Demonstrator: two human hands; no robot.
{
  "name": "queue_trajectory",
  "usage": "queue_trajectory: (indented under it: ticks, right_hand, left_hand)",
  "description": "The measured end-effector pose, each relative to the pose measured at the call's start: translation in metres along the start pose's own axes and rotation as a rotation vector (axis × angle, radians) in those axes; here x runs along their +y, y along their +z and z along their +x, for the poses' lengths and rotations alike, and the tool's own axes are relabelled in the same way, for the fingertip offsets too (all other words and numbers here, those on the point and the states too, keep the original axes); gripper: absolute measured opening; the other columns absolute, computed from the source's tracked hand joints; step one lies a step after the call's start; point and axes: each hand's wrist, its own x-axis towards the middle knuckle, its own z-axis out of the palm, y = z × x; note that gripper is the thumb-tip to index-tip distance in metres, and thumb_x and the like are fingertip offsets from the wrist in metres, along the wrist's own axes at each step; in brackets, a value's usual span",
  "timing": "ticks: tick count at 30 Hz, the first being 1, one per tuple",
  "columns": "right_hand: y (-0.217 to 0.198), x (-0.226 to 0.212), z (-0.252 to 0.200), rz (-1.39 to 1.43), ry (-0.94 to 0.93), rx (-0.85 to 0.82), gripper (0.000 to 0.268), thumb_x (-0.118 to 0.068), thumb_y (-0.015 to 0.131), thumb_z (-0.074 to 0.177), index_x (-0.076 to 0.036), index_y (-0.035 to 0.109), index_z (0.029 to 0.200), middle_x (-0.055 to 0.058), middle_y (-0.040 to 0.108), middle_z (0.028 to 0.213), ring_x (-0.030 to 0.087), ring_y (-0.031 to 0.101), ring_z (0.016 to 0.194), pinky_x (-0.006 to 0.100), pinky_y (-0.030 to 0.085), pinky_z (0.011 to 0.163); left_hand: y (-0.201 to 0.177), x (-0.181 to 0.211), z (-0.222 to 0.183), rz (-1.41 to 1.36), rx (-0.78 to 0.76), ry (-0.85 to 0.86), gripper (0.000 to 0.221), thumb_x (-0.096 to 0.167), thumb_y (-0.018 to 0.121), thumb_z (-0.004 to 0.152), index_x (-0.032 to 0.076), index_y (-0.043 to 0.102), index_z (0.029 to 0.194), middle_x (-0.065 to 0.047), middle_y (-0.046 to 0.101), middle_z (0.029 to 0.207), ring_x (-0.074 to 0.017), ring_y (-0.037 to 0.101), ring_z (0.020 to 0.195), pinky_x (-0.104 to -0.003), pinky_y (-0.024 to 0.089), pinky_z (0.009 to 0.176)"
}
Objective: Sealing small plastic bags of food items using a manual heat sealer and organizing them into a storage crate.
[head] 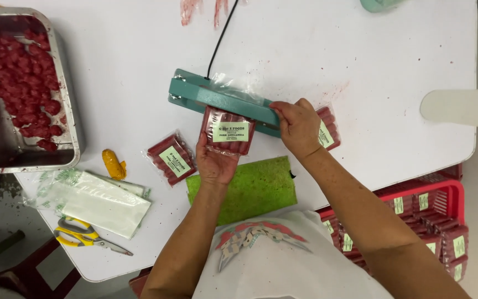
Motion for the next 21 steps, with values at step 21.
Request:
queue_trajectory:
  ticks: [21]
  right_hand:
    - [0.007,0.008,0.0,0.081,-0.076,0.091,0.02,-0.019,0.058,0.105,-0.013,0.077,0.102,0.008,0.061,0.066,0.026,0.054,0.066,0.033,0.047,0.064]
  left_hand:
    - [-0.011,-0.001,0.006,-0.006,0.013,0.031,0.053,0.046,0.068,0.085,0.013,0.07,0.127,-0.015,0.07,0.126,-0.0395,0.066,0.116,-0.06,0.052,0.103]
